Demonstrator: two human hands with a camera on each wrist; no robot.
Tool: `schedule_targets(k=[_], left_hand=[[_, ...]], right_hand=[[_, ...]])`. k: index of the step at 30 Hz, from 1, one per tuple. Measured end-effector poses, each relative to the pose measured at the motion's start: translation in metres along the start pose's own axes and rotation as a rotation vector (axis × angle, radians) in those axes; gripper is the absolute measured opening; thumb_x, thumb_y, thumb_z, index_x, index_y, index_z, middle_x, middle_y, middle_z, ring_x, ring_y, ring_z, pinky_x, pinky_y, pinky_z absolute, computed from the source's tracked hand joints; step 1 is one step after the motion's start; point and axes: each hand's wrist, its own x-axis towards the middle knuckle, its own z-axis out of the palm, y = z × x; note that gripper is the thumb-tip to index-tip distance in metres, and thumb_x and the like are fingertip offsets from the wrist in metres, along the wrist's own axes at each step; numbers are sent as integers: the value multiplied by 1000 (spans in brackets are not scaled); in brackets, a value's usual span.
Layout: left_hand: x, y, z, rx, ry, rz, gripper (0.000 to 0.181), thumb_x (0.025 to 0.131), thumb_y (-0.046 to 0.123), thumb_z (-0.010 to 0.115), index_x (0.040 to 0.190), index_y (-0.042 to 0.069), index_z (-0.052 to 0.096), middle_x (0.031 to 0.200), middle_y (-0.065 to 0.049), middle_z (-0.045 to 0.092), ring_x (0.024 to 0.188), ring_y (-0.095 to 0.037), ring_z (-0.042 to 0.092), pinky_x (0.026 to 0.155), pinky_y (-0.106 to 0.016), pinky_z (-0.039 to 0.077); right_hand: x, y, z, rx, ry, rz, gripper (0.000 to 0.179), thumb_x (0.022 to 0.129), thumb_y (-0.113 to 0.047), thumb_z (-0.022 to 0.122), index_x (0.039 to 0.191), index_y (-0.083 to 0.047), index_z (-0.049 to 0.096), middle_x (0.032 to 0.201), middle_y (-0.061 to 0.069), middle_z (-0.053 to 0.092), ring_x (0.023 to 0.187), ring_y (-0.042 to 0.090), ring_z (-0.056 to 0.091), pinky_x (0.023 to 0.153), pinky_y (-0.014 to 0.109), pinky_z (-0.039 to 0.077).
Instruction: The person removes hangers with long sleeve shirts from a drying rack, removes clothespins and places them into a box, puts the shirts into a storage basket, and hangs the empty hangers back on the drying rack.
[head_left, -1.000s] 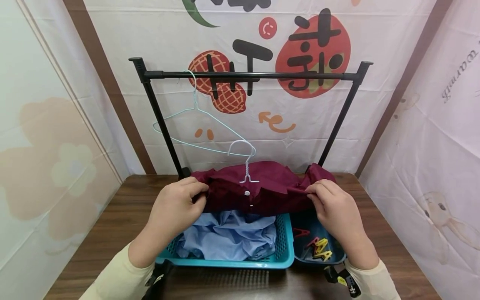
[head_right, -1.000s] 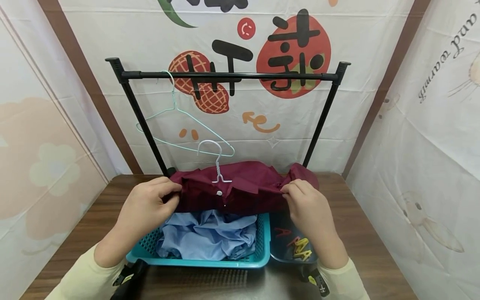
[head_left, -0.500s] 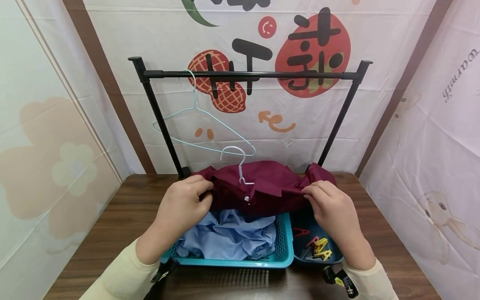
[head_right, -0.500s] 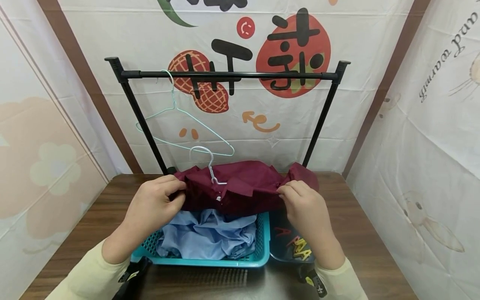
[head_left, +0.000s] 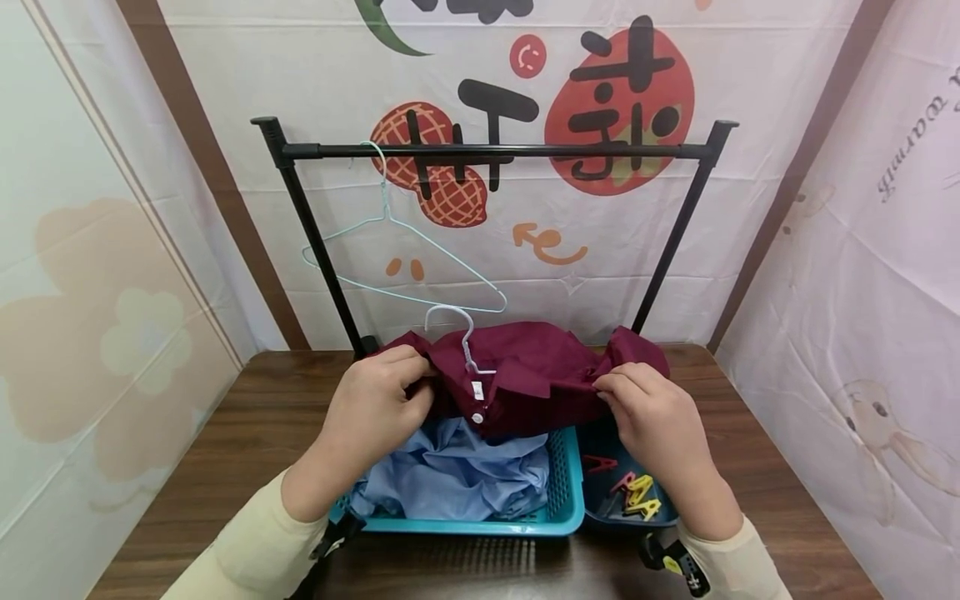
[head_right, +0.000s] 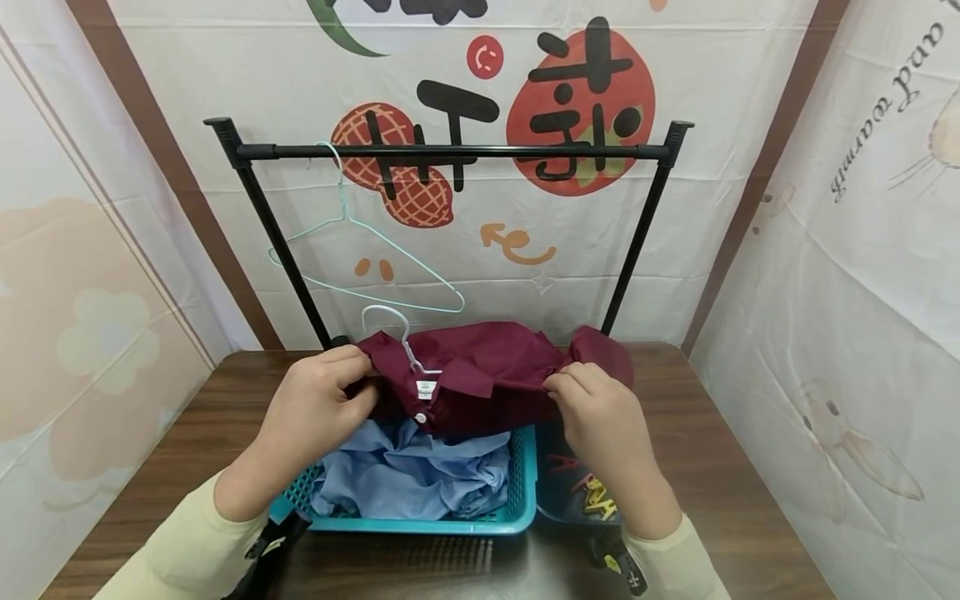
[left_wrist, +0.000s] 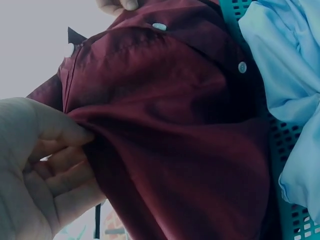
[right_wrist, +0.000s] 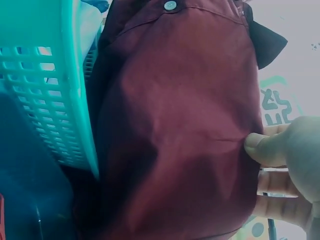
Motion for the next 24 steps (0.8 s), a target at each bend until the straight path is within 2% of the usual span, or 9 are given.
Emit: schedule_targets(k=[7,11,15,19,24], left_hand=[[-2,-5,0,-9,-40,-21,14,84,5,72,76,17,71,76,8,62,64,-6,50,58,-26,48],[-4,-6,2,-15,-50,-19,15,84,6,72,75,17,70,75,9,61,64,-6,49,58,-25,47],[-5,-6,4,-21,-59,-10,15,85,6,71,76,18,70,75,10,60,65,-5,49,59,-26,47],[-4,-6,6,-16,-61,1,15,84,6,71,77,19,70,76,10,60,65,-5,49,60,-26,47],[-4,-6,6,1,-47,25,15,84,6,70,76,19,69,75,10,60,65,-5,49,59,-27,46]], right_hand=[[3,-1,-2,62,-49,45,24,82,1,83,99,-12,73,98,-1,70,90,14,62,79,33,56],[4,-2,-8,135,-89,91,21,85,-6,83,100,-16,73,101,-6,69,94,9,60,80,26,51],[8,-5,-14,247,-121,142,22,88,-14,82,107,-20,73,107,-9,68,96,6,59,80,22,49],[23,-12,-18,342,-153,169,23,93,-19,77,115,-25,71,112,-11,69,99,4,60,81,24,52],[53,-24,-22,344,-187,134,24,96,-24,74,120,-22,71,115,-8,69,107,7,62,86,34,55]])
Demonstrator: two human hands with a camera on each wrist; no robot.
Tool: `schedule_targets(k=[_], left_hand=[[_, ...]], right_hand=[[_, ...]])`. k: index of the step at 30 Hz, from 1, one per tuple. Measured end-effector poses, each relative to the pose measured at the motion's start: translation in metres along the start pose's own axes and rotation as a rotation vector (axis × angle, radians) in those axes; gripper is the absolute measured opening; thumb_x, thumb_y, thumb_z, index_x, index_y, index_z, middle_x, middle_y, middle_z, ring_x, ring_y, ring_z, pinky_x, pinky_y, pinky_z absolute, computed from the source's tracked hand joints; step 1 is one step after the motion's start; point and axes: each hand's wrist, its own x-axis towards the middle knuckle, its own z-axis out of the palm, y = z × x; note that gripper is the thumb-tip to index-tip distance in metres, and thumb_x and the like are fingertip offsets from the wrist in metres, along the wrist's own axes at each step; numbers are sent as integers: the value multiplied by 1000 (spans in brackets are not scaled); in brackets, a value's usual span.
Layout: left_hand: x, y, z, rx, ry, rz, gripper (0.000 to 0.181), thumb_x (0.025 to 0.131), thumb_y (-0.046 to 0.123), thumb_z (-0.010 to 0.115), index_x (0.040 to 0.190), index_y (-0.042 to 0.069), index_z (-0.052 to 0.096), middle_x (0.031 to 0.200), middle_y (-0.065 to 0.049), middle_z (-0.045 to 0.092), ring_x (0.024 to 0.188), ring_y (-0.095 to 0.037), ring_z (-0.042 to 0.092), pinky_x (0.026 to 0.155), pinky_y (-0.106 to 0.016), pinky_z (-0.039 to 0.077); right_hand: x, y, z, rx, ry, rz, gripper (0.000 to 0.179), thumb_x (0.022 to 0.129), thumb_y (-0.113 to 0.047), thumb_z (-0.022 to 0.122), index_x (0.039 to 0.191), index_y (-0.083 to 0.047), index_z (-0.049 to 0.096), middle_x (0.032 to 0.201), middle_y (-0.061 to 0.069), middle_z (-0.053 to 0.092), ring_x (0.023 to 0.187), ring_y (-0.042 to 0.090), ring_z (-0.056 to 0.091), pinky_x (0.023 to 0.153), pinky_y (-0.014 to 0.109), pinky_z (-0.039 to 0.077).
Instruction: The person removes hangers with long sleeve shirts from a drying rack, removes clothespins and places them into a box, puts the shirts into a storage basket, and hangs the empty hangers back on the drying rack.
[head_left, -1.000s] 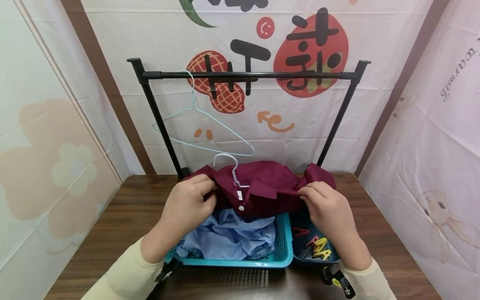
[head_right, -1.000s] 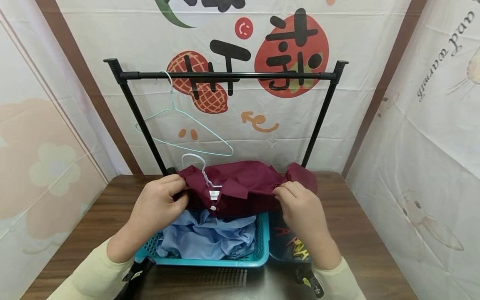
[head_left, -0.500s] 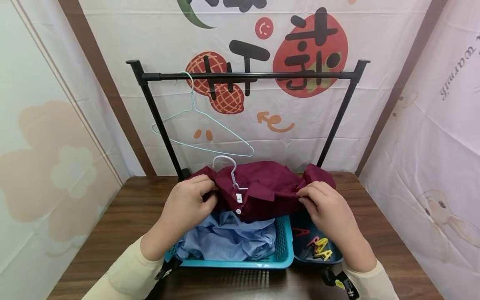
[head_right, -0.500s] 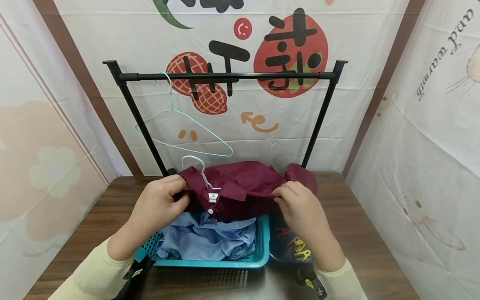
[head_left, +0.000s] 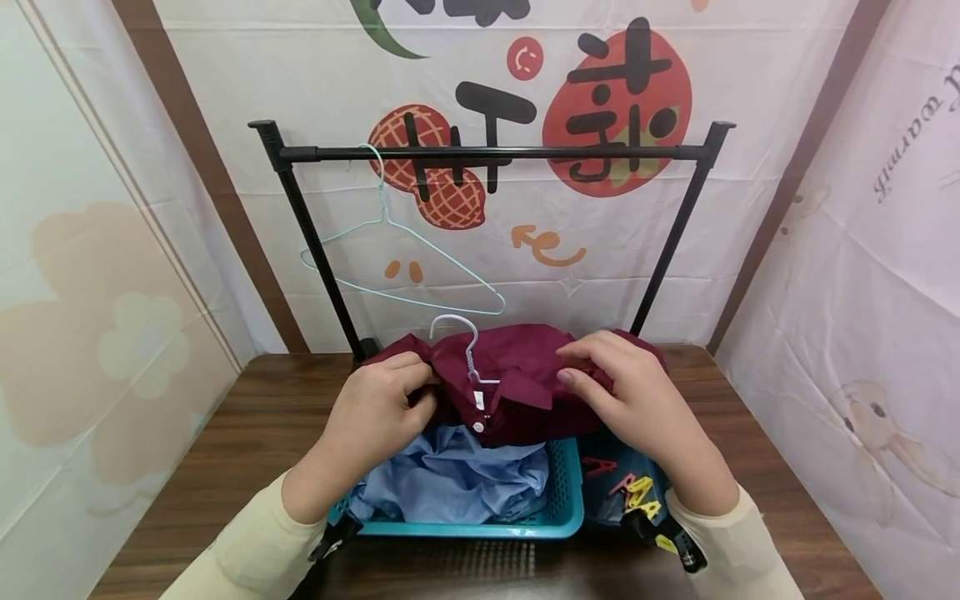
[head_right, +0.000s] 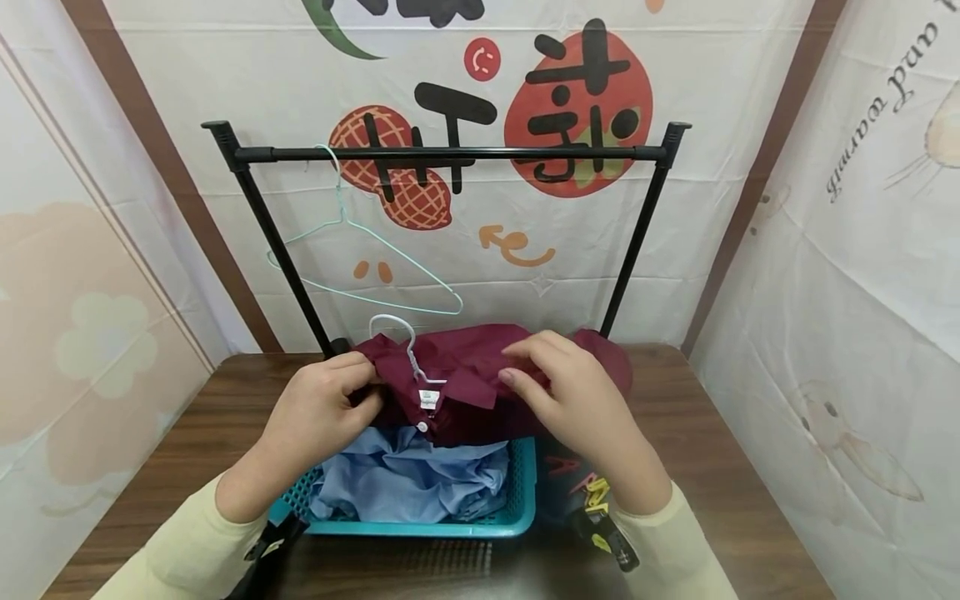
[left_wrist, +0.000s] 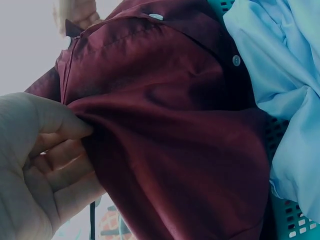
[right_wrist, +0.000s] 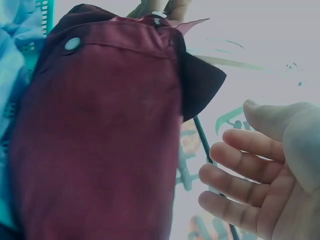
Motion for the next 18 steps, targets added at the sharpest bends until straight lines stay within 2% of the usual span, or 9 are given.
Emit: schedule_targets(k=[3,8,13,18], left_hand=[[0,0,0,3,0,8,15,84,6,70,76,19,69,75,10,60,65,-5,49,59,-26,46],[1,1,0,5,0,7,17,83,6,71,74,19,66,73,10,57,63,-5,46,58,-26,43],[1,2,1,1,-4,0,19,83,6,70,72,20,64,72,10,54,63,-6,43,56,-25,41],[2,2,2,-4,-3,-5,17,84,6,70,74,19,66,73,10,56,64,-5,45,57,-25,42]], right_hand=[[14,-8,0,-16,-36,-5,27,97,-26,73,123,-21,71,118,-5,69,108,10,63,89,38,56],[29,-19,7,-64,-120,-12,37,95,-35,75,128,-20,70,124,-2,68,112,13,63,93,38,57],[36,-24,20,-127,-172,-68,44,91,-39,78,129,-17,69,122,-1,67,114,14,63,96,36,56],[39,-22,29,-141,-202,-110,40,90,-35,80,125,-17,71,119,-3,69,112,11,63,96,33,55]])
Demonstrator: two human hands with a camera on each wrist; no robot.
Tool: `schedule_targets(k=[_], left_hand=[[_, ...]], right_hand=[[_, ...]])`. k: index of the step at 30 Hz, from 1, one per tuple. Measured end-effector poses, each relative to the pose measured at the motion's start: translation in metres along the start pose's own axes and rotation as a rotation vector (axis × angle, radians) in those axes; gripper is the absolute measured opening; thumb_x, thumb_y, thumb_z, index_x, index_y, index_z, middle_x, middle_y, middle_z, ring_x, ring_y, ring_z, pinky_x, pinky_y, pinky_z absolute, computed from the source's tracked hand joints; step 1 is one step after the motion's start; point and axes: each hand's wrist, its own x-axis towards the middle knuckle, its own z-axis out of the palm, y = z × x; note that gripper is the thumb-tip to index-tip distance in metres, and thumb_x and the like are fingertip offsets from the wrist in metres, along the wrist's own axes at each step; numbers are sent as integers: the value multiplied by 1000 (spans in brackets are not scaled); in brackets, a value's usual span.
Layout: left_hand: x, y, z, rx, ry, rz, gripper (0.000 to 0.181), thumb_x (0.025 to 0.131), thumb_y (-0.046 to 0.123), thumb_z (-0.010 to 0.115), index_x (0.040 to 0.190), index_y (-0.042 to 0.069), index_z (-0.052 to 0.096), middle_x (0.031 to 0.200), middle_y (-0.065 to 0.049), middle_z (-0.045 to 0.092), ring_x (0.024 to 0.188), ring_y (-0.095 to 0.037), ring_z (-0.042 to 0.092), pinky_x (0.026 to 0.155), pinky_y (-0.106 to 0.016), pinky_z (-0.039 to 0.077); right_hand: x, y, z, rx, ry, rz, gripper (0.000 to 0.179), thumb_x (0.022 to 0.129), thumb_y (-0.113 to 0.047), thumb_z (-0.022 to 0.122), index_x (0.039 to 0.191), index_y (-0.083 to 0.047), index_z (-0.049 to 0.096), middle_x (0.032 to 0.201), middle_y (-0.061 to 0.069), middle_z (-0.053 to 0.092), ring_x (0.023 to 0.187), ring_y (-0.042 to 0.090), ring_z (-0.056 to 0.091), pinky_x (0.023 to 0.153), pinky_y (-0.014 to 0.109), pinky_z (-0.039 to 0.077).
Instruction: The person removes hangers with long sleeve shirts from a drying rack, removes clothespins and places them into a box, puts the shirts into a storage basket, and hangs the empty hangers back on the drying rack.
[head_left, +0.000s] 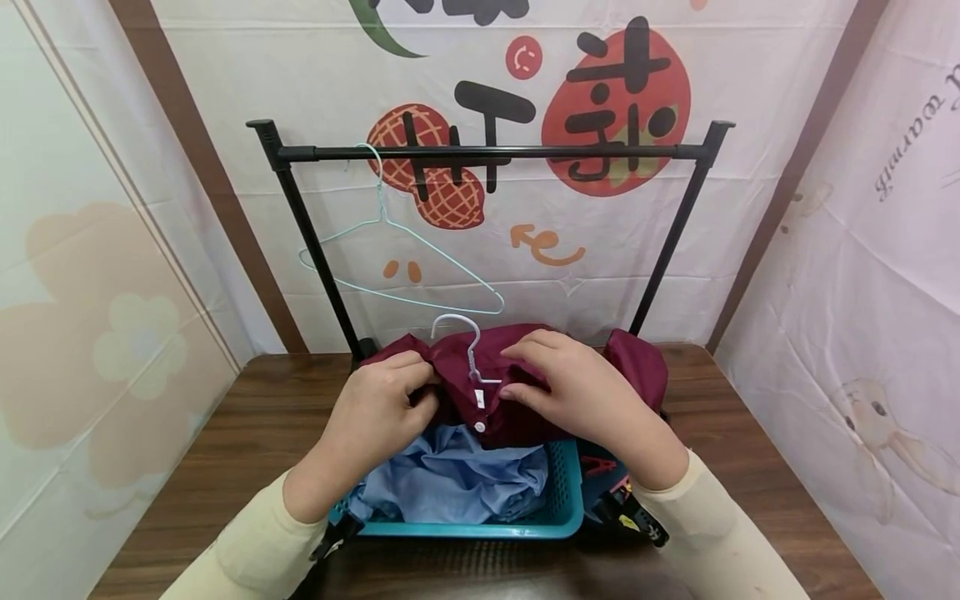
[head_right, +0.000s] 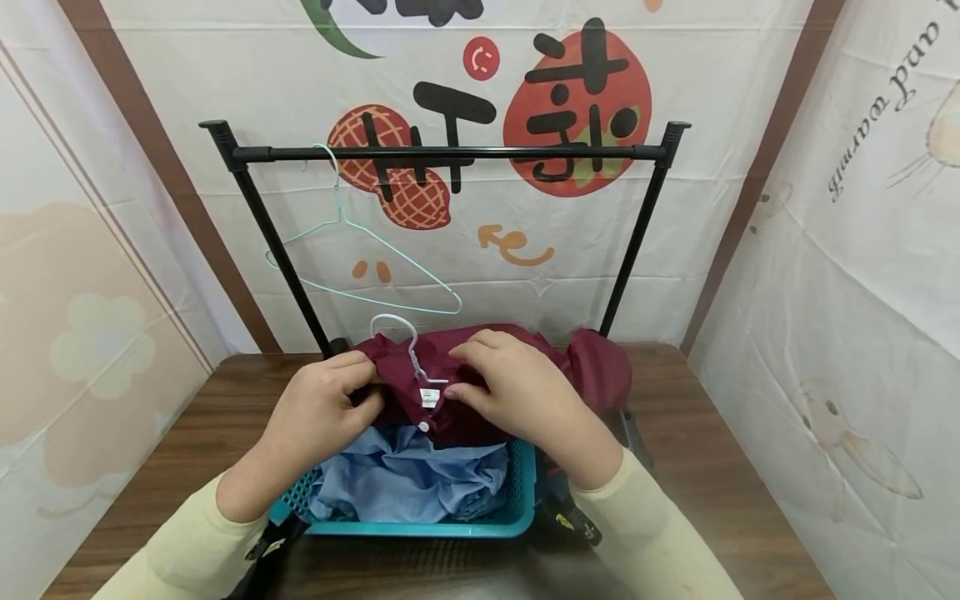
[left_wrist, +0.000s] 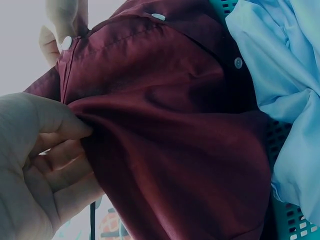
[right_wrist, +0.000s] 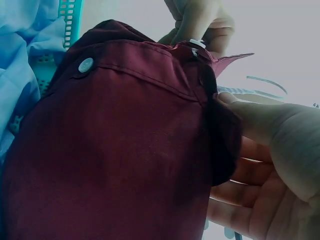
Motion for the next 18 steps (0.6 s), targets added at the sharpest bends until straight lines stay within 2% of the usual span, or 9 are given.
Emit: schedule_targets(k=[8,14,18], left_hand=[[0,2,4,1,20,2,19,84,6,69,73,20,65,73,10,56,64,-4,45,56,-24,42],[-2,1,6,-25,33,-3,17,84,5,69,76,20,69,75,11,59,65,-3,46,56,-23,43],[-2,1,6,-31,44,1,19,84,4,69,74,20,67,74,11,58,64,-3,45,56,-23,42]], right_hand=[[0,0,6,32,-55,29,37,90,-32,80,123,-17,72,116,-2,71,108,11,63,94,32,55],[-2,-2,8,80,-24,151,42,86,-34,84,121,-15,72,111,-1,69,97,14,62,84,32,56],[-2,-5,9,68,-16,204,36,85,-35,85,115,-17,75,103,-4,70,93,12,62,81,31,56]])
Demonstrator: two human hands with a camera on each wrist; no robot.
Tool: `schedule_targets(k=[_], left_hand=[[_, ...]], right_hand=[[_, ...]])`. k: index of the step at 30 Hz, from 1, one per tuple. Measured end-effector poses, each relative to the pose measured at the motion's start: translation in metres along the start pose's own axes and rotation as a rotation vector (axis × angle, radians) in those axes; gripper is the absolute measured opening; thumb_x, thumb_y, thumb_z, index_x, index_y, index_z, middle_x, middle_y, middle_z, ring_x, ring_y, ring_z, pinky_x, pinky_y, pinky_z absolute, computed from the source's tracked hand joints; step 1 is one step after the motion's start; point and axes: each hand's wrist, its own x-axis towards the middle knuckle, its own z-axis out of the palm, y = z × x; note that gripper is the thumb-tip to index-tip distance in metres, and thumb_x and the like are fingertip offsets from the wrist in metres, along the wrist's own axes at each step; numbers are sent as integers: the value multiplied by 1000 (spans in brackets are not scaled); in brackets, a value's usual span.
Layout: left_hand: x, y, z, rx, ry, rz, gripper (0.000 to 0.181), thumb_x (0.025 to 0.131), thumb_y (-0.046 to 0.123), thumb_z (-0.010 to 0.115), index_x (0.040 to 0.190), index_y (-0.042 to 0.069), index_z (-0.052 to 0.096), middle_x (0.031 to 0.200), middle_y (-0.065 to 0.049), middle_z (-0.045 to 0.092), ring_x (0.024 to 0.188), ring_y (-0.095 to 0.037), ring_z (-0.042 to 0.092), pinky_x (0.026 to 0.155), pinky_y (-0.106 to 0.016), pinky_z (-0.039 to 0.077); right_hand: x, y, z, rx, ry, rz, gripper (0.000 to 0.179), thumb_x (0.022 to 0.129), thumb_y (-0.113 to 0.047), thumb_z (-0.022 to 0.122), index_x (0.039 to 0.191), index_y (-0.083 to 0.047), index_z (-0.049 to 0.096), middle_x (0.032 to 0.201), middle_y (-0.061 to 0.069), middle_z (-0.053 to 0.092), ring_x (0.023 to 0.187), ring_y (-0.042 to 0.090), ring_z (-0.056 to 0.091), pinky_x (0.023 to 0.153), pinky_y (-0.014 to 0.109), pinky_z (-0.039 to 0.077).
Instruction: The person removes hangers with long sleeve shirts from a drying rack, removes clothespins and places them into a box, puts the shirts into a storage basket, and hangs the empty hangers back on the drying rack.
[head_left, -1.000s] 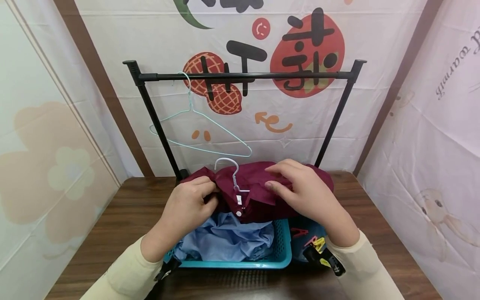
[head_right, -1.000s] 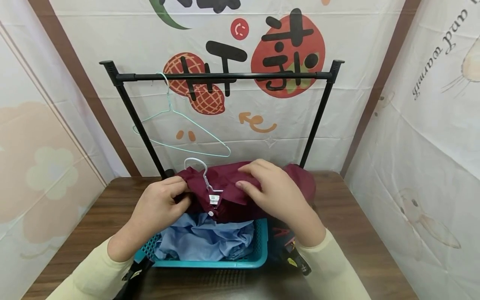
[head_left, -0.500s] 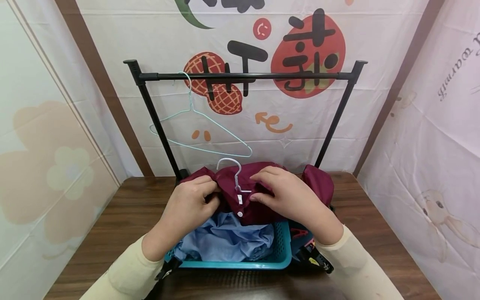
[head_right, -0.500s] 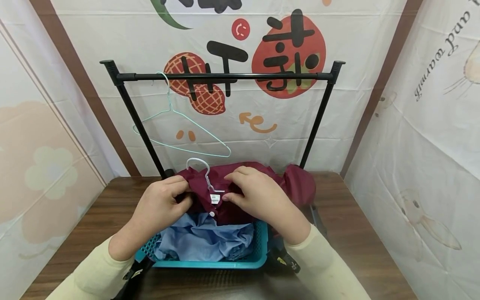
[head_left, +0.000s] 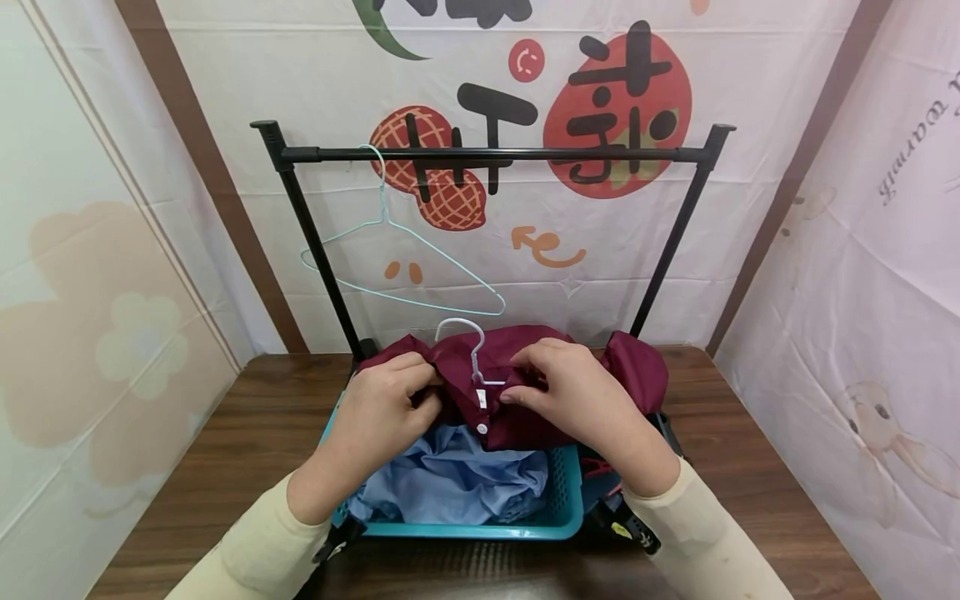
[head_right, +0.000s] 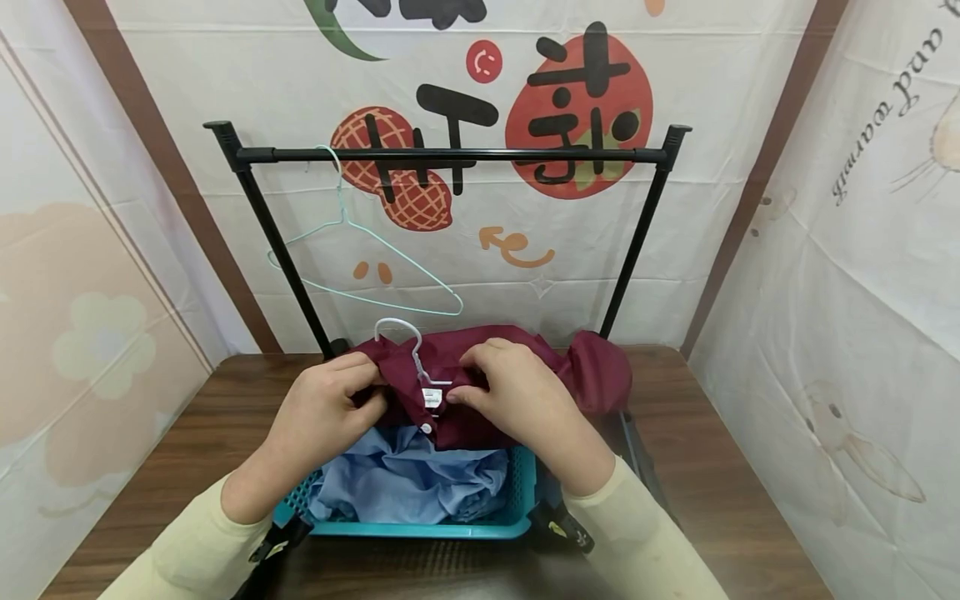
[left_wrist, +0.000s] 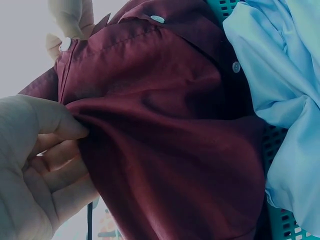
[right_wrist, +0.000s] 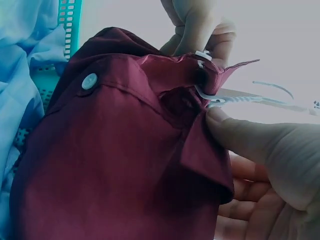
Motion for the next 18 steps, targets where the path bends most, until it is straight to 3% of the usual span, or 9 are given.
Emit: schedule_targets(k=[5,11,18], left_hand=[[0,1,-1,-2,3,0,20,84,4,69,73,20,66,74,11,57,64,-3,45,56,-23,42],[-1,0,-2,-11,13,-2,19,85,4,71,74,21,68,75,11,59,65,-3,46,56,-23,43],[-3,-3,-5,10,12,-23,18,84,7,74,74,20,67,75,10,60,65,-4,47,58,-25,45]], right_hand=[[-1,-3,5,-44,10,-43,26,86,-31,84,107,-18,77,100,-6,72,93,8,64,84,30,57],[-2,-4,10,-64,52,-95,16,88,-23,83,101,-16,76,93,-6,71,86,7,63,79,28,56],[-7,-3,8,-60,81,-92,16,87,-22,83,100,-16,76,92,-7,70,83,6,61,75,27,55]])
